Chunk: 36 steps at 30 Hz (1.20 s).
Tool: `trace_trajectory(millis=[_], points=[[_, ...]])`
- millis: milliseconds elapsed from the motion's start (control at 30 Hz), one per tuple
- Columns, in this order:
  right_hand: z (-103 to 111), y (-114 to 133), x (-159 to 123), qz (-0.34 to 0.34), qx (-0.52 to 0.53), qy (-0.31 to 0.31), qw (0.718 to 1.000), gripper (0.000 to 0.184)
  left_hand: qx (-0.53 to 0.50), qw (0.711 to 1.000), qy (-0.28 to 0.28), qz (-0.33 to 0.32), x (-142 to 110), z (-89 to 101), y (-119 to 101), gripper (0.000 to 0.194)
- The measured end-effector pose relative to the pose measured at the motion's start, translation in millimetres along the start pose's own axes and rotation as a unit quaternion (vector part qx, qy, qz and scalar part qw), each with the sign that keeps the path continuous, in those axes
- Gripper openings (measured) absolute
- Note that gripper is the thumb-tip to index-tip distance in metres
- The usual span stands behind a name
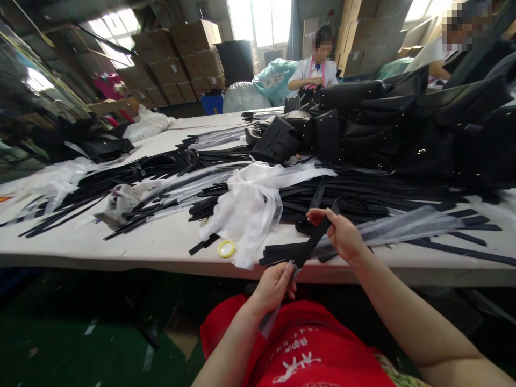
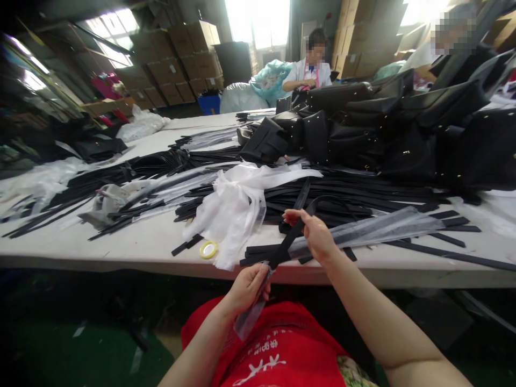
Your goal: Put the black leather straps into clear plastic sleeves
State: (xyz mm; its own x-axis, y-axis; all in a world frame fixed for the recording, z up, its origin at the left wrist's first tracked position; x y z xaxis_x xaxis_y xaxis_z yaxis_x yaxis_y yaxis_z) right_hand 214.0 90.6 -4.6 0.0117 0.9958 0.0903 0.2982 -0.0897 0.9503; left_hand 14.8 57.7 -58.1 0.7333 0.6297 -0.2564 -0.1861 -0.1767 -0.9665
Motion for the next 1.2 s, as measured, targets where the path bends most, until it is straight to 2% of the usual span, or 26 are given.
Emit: trace_trajectory(millis=[100,167,200,300,333,367,433,533,600,667,800,867,967,1100,1200], points=[[-31.6,-26.7,-13.4,-0.098,-0.071,0.12,0.985,0.046,0.017,0.998,-0.031,-0.052,9.1,-1.3,-15.2,0.056],[-40.3,-32.9,-17.7,-0.107,-0.066,0.154,0.98,0.046,0.035,0.996,-0.045,-0.064,11.3,-2.6,-18.0,0.055],[-35.7,-27.9,-15.2,-0.083,-0.046,0.133,0.987,0.047,0.043,0.997,-0.04,-0.058,11.0,-4.4,-15.7,0.054],[-1.9,4.1,-0.4,0.021,0.02,-0.002,1.0,0.04,0.047,0.999,0.014,-0.012,7.8,-13.7,-1.1,0.054],[6.4,13.0,3.5,0.038,0.033,-0.03,0.998,0.039,0.046,0.999,0.025,-0.003,7.1,-16.0,2.0,0.054],[9.1,18.1,6.2,0.035,0.036,-0.033,0.998,0.04,0.043,0.999,0.028,-0.001,7.3,-17.3,2.5,0.055],[-2.0,17.5,5.7,-0.005,0.01,0.02,1.0,0.045,0.036,0.999,0.008,-0.025,10.3,-16.2,-5.6,0.056],[-37.2,2.0,-7.0,-0.071,-0.063,0.154,0.983,0.051,0.038,0.995,-0.031,-0.081,15.9,-10.2,-29.0,0.056],[-47.9,-1.9,-12.0,-0.08,-0.084,0.193,0.974,0.05,0.05,0.994,-0.043,-0.093,16.7,-6.4,-38.8,0.055],[-39.6,6.0,-7.4,-0.066,-0.051,0.161,0.983,0.049,0.051,0.995,-0.032,-0.078,14.9,-5.3,-38.1,0.054],[-1.5,34.8,12.6,-0.015,0.033,0.044,0.998,0.046,0.042,0.998,0.007,-0.039,9.1,-8.7,-24.4,0.055],[4.5,41.4,16.1,-0.003,0.024,0.034,0.999,0.047,0.043,0.998,0.011,-0.04,8.5,-10.0,-24.0,0.055],[-11.8,33.8,8.7,-0.019,-0.017,0.084,0.996,0.05,0.026,0.998,0.006,-0.061,11.2,-9.6,-35.1,0.054],[-47.3,4.7,-11.7,-0.075,-0.087,0.206,0.972,0.054,0.002,0.996,-0.016,-0.089,15.9,-4.0,-52.8,0.057],[-56.0,-10.4,-19.8,-0.096,-0.102,0.255,0.957,0.056,-0.018,0.996,-0.014,-0.083,18.4,-1.6,-52.8,0.061]])
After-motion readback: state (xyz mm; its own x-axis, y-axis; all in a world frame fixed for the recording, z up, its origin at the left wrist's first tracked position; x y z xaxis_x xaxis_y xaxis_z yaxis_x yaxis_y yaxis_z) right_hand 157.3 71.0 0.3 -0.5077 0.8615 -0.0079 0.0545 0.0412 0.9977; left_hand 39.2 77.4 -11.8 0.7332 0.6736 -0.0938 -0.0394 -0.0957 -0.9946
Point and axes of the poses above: each hand's wrist, its own x-axis towards the middle knuckle, its own z-axis out of the back of the hand, y = z × x, the point moved 5 cm from there along x, towards the middle knuckle, and after that the axes turned 13 degrees about y, right-handed, at the moved point
